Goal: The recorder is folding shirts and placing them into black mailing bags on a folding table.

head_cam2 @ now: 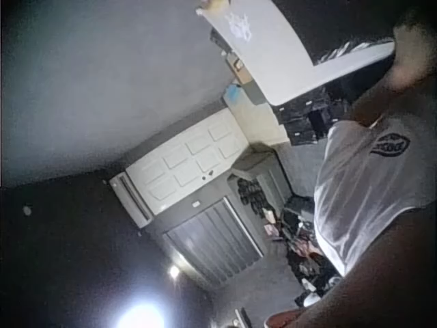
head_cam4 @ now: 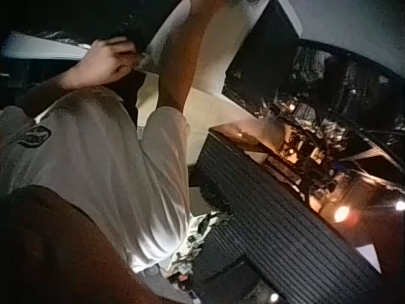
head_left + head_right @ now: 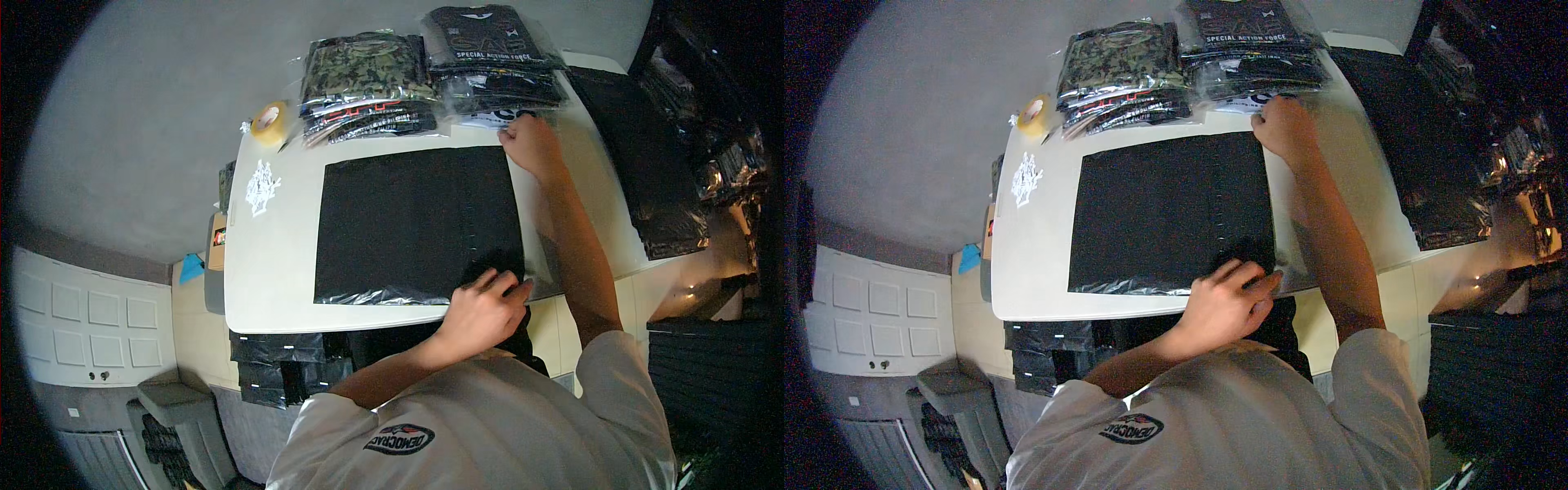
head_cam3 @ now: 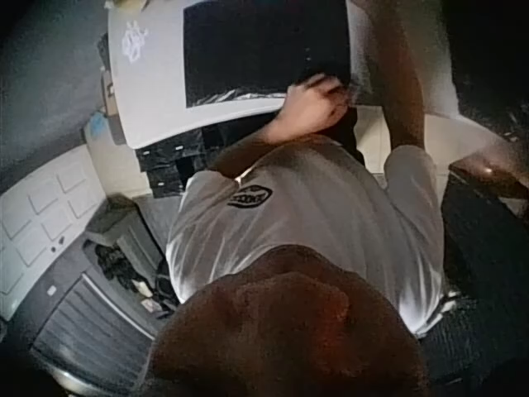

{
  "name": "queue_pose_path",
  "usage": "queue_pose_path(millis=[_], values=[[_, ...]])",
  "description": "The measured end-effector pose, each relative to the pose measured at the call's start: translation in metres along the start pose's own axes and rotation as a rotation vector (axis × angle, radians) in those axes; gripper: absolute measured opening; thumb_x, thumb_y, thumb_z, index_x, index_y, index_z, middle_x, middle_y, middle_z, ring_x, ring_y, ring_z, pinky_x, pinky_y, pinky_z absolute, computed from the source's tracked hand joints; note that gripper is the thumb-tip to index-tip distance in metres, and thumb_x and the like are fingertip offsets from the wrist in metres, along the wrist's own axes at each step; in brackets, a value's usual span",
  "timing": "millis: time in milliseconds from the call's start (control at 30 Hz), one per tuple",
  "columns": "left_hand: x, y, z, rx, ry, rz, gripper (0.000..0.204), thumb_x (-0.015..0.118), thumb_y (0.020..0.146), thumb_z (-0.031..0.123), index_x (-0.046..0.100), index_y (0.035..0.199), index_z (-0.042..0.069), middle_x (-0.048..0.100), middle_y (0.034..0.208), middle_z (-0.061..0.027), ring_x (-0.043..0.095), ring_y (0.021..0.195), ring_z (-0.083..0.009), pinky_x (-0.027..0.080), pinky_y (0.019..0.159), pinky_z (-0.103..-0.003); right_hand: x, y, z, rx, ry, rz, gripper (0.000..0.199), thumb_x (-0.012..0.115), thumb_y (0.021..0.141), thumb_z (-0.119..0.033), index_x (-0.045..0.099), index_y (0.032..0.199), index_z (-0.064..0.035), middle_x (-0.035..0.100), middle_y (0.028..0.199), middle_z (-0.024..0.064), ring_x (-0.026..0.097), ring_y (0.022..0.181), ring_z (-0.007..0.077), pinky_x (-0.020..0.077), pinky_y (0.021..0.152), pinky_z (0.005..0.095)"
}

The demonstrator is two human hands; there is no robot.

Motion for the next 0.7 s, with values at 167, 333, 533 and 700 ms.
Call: queue_pose_path(millis=[167,333,533,700], values=[[-0.021,0.002,-0.001,0.002,-0.092,0.18,0.029,0.074,0.077,0.007,0.078,0.105,0.007,0.065,0.087,-0.0038,0.066,0.074,-0.0238,0.059,0.064,-0.037,-0.002,0.007,0.011,0.14,0.026,0.006,0.036,0.069,0.089,-0.035,0.078,0.09,-0.0002,0.074,0.091,0.0238,0.073,0.086,0.0427,0.0587,0.08,0.0521],[-0.063,-0.006,-0.009,-0.103,-0.13,0.384,0.024,0.07,0.075,0.002,0.081,0.096,0.006,0.065,0.074,-0.0072,0.064,0.064,-0.0254,0.055,0.061,-0.036,-0.008,0.009,0.017,0.104,0.175,-0.004,0.046,0.062,0.1,-0.038,0.07,0.071,-0.0029,0.064,0.056,0.0075,0.064,0.049,0.0212,0.0542,0.057,0.0391],[-0.102,-0.038,-0.034,-0.283,-0.158,0.498,0.028,0.067,0.079,-0.004,0.081,0.103,0.001,0.069,0.074,-0.0113,0.067,0.066,-0.0177,0.052,0.063,-0.028,-0.002,0.007,0.02,0.09,0.193,0.044,0.045,0.063,0.095,-0.043,0.073,0.077,-0.0026,0.07,0.067,0.0152,0.072,0.063,0.0314,0.0583,0.071,0.0485],[-0.118,-0.068,-0.057,-0.523,-0.132,0.569,0.023,0.067,0.086,-0.003,0.08,0.106,0.0,0.065,0.073,-0.0087,0.06,0.065,-0.0122,0.048,0.061,-0.025,0.019,0.012,0.026,0.085,0.278,-0.097,0.041,0.064,0.093,-0.042,0.077,0.086,-0.0043,0.071,0.069,0.0145,0.074,0.071,0.0323,0.0576,0.072,0.0478]])
Point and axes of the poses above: each hand's wrist, its own y-axis towards the middle knuckle, its own x-axis out of the palm, z = x × y, the point moved 3 cm from there along y, towards the middle knuckle
